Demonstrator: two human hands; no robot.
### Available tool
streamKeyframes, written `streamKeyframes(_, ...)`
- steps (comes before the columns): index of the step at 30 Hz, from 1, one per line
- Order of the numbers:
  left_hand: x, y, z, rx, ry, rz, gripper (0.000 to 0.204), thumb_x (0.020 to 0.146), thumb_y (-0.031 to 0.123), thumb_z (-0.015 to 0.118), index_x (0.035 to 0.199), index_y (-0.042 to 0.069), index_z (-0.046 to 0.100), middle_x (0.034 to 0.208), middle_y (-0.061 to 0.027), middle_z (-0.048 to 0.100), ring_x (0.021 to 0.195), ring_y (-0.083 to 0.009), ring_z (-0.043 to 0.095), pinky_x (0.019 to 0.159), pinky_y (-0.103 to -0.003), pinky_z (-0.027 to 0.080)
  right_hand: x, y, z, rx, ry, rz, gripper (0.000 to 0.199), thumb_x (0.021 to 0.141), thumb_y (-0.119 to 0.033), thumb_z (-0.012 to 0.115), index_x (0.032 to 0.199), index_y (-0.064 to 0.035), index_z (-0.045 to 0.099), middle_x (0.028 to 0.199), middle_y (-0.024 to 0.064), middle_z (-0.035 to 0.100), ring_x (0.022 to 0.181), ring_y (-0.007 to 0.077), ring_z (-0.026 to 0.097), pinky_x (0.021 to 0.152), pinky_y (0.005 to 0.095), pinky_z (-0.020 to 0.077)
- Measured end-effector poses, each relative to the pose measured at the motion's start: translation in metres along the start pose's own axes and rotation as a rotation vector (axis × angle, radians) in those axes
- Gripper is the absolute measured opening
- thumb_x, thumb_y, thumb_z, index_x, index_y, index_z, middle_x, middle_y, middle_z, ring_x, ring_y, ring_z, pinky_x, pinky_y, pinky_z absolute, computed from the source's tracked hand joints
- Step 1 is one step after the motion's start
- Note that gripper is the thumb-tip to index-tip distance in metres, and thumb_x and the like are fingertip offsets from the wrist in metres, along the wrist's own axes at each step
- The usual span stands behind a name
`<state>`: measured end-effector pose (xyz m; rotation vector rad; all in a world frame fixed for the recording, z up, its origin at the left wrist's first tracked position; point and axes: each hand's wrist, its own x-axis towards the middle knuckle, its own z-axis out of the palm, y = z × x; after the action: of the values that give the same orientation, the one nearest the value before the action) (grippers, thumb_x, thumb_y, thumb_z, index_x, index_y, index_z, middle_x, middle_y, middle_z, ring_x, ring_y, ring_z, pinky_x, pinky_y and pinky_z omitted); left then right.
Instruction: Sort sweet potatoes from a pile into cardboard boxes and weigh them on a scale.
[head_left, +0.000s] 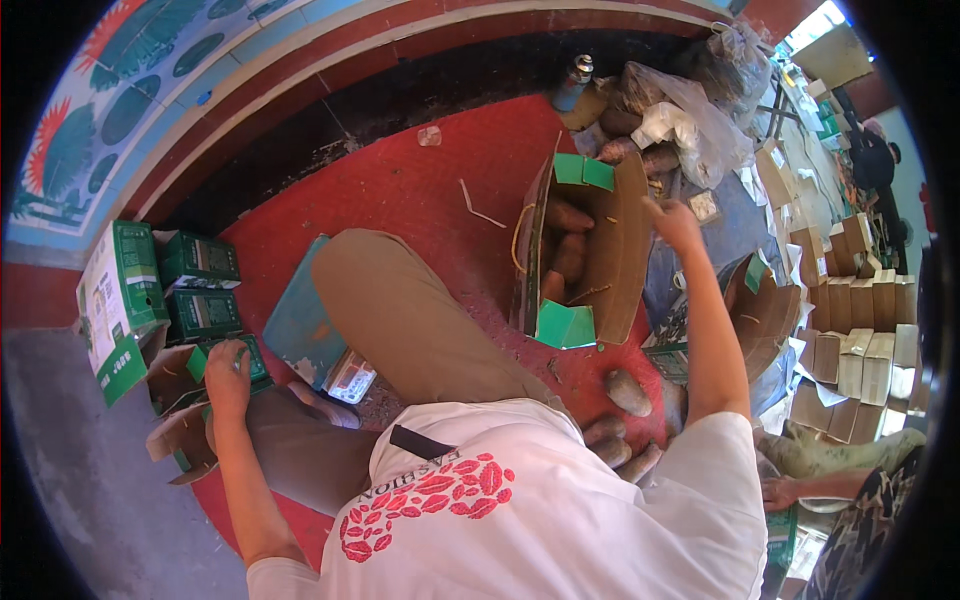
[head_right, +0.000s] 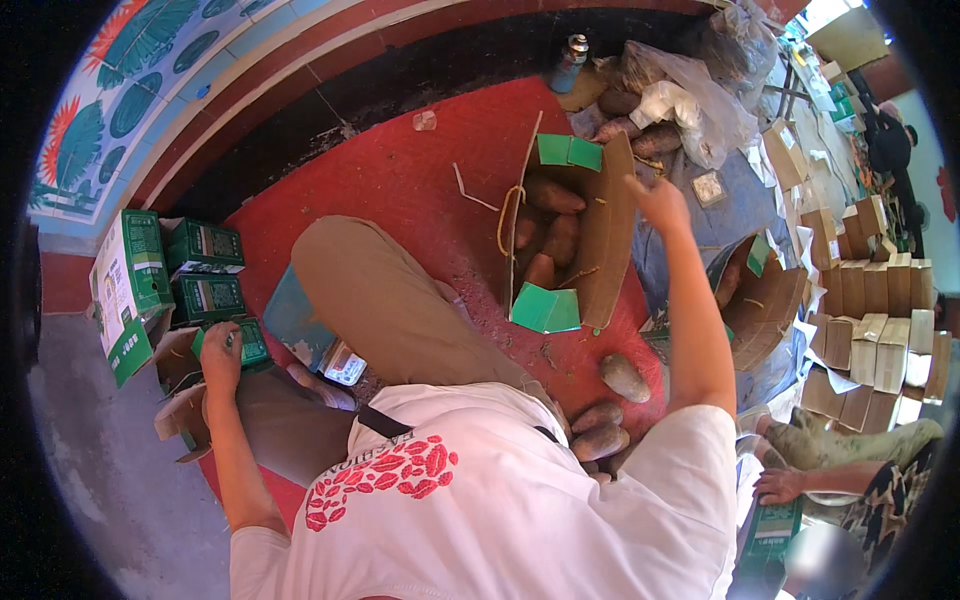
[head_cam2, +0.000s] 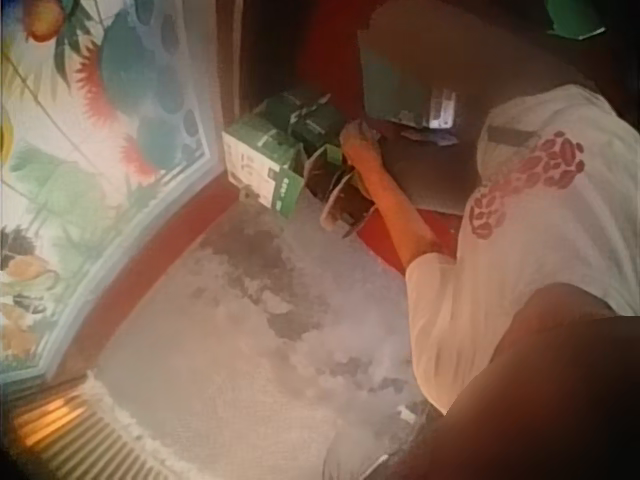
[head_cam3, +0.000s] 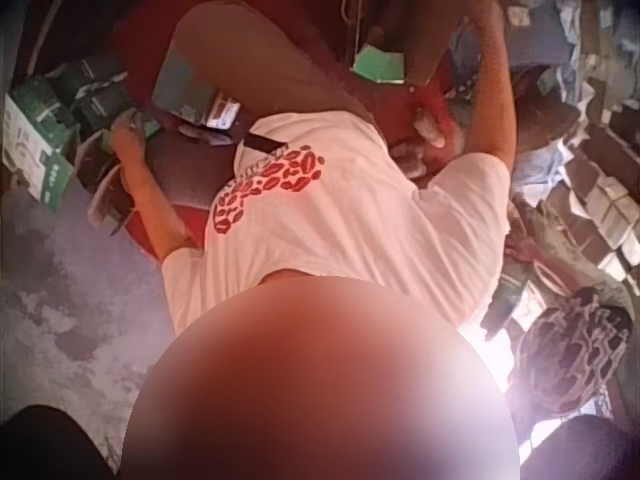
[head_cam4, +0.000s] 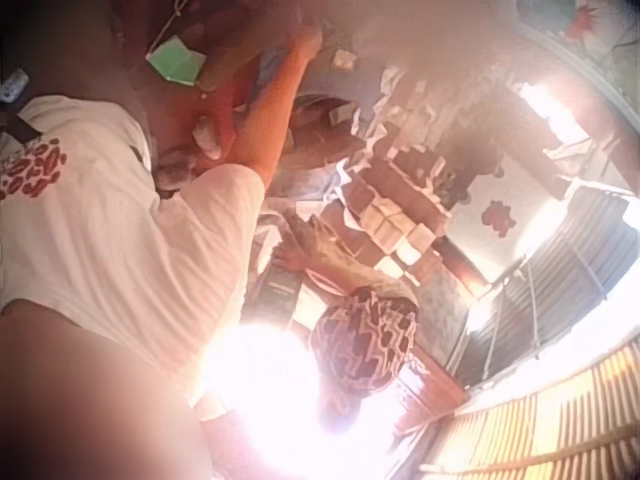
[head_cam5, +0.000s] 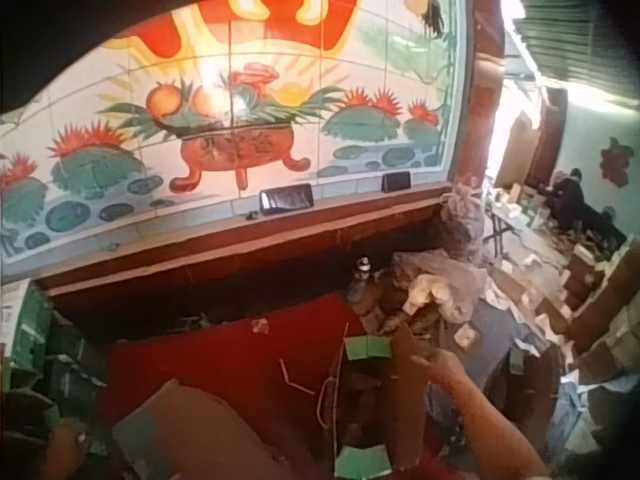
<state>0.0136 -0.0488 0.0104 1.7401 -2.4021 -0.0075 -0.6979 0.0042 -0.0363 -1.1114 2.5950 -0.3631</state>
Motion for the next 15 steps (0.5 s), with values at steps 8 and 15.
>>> streamKeyframes(8, -0.009, -0.004, -0.003, -0.029, -0.011, -0.058, 0.014, 0.080, 0.006, 0.063, 0.094, 0.004, 0.062, 0.098, -0.0162, 0.063, 0.096, -0.0347, 0.058, 0.083, -0.041, 0.045, 0.022, 0.024, 0.057, -0.250, -0.169, -0.103, 0.039, 0.080, -0.036, 0.061, 0.089, 0.0017, 0.067, 0.094, 0.0260, 0.064, 0.094, 0.0390, 0.062, 0.083, 0.0450, 0.0493)
streamKeyframes(15, -0.001, 0.004, -0.008, -0.059, -0.091, -0.096, 0.015, 0.080, 0.005, 0.062, 0.095, 0.002, 0.062, 0.097, -0.0161, 0.063, 0.094, -0.0342, 0.058, 0.083, -0.040, 0.046, -0.013, 0.016, 0.021, -0.145, 0.001, -0.144, 0.029, 0.074, -0.027, 0.062, 0.079, 0.0023, 0.066, 0.087, 0.0265, 0.063, 0.087, 0.0424, 0.061, 0.078, 0.0478, 0.0485)
